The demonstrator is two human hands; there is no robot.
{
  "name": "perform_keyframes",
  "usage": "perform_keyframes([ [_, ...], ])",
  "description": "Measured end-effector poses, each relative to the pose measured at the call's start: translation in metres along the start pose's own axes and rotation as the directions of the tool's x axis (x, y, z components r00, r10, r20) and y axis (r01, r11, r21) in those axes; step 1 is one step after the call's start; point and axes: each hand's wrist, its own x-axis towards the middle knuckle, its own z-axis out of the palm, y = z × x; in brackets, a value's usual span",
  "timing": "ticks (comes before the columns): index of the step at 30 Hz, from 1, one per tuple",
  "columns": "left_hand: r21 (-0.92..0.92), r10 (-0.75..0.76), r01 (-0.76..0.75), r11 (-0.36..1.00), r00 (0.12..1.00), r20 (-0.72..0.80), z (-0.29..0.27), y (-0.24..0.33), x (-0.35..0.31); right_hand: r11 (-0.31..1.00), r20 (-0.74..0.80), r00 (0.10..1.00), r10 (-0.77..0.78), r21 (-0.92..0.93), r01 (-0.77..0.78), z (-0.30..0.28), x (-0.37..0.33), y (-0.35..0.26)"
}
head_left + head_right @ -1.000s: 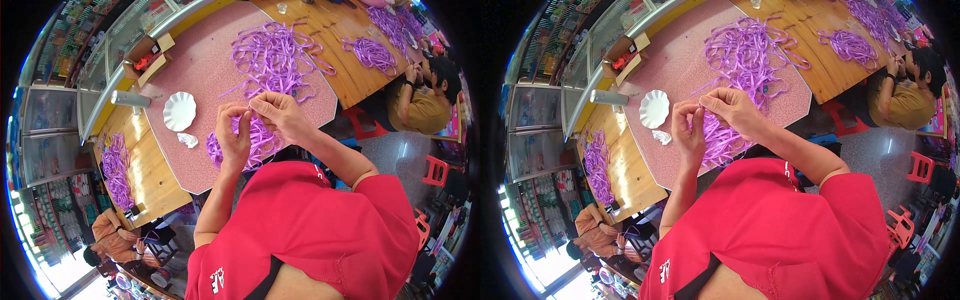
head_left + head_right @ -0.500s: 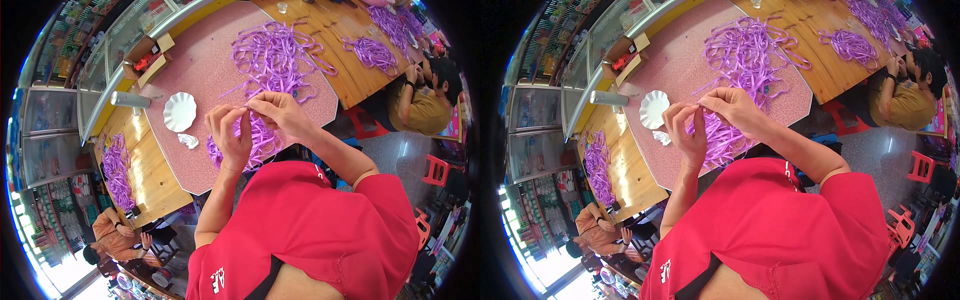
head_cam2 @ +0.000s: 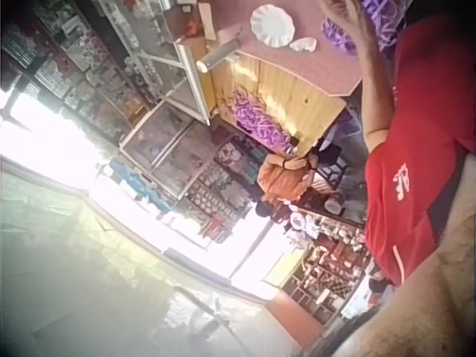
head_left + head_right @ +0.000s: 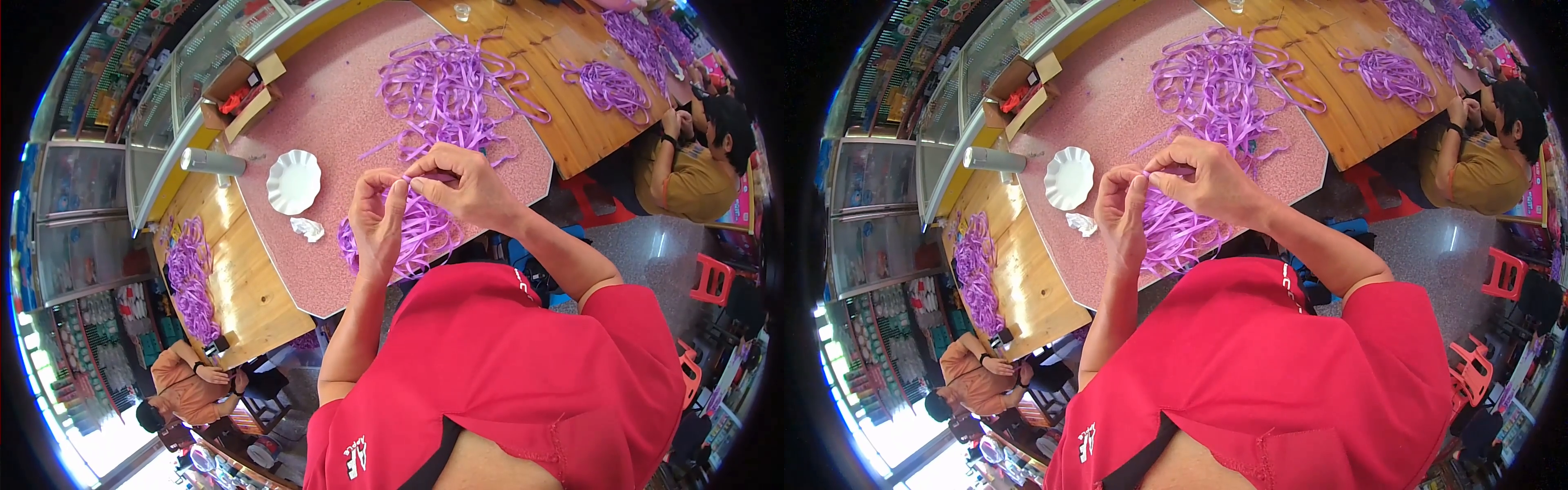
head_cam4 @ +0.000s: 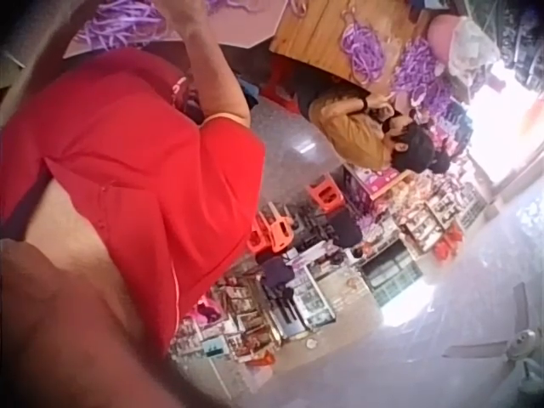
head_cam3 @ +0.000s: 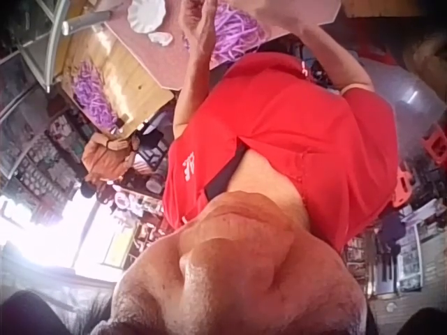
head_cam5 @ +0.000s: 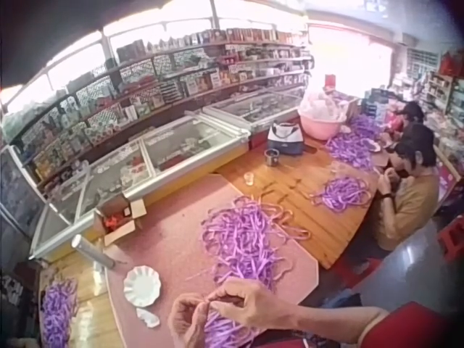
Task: Sorting and separating purple plastic ribbons on a workbench.
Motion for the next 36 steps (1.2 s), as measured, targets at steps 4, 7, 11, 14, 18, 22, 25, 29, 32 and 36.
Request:
perform_keyframes([
  [4, -0.161, -0.228, 0.234, 0.959, 0.972, 0.054, -0.0033, 0.0019, 0.0006, 1.000, 0.000, 1.000, -0.012, 0.010, 0.012, -0.0034, 0.0000, 0.0007],
  [7, -0.221, -0.300, 0.313, 0.924, 0.949, 0.092, -0.0041, 0.0020, 0.0015, 0.999, 0.008, 1.000, -0.012, 0.042, 0.011, -0.0034, -0.0001, 0.0022],
  [11, -0.317, -0.307, 0.338, 0.886, 0.941, 0.144, -0.0069, -0.0001, 0.0018, 1.000, 0.007, 1.000, -0.028, -0.005, 0.028, -0.0050, -0.0006, 0.0028],
  [14, -0.344, -0.309, 0.341, 0.875, 0.940, 0.145, -0.0066, -0.0019, 0.0021, 1.000, 0.007, 1.000, 0.002, -0.007, -0.002, -0.0057, -0.0006, 0.0012],
  [18, -0.284, -0.308, 0.332, 0.899, 0.943, 0.128, -0.0052, -0.0008, 0.0026, 0.999, -0.002, 1.000, 0.002, -0.043, -0.002, -0.0064, 0.0001, 0.0021],
  [22, -0.284, -0.301, 0.326, 0.902, 0.945, 0.128, -0.0059, -0.0011, 0.0029, 0.995, 0.003, 1.000, -0.011, -0.097, 0.011, -0.0080, 0.0000, 0.0010],
  [25, -0.263, -0.303, 0.325, 0.909, 0.945, 0.121, -0.0068, -0.0032, 0.0023, 0.992, 0.002, 0.998, -0.067, -0.104, 0.067, -0.0076, 0.0014, 0.0057],
  [29, -0.214, -0.309, 0.327, 0.920, 0.944, 0.111, -0.0080, -0.0037, 0.0013, 0.985, 0.014, 0.998, -0.069, -0.155, 0.071, -0.0067, 0.0007, -0.0011],
  [32, -0.218, -0.317, 0.336, 0.916, 0.941, 0.115, -0.0096, -0.0055, 0.0008, 0.994, -0.019, 1.000, -0.024, -0.107, 0.022, -0.0044, -0.0002, -0.0003],
  [36, -0.219, -0.312, 0.334, 0.917, 0.941, 0.130, -0.0092, -0.0043, 0.0006, 0.990, -0.009, 1.000, -0.022, -0.138, 0.020, -0.0054, -0.0005, 0.0002],
])
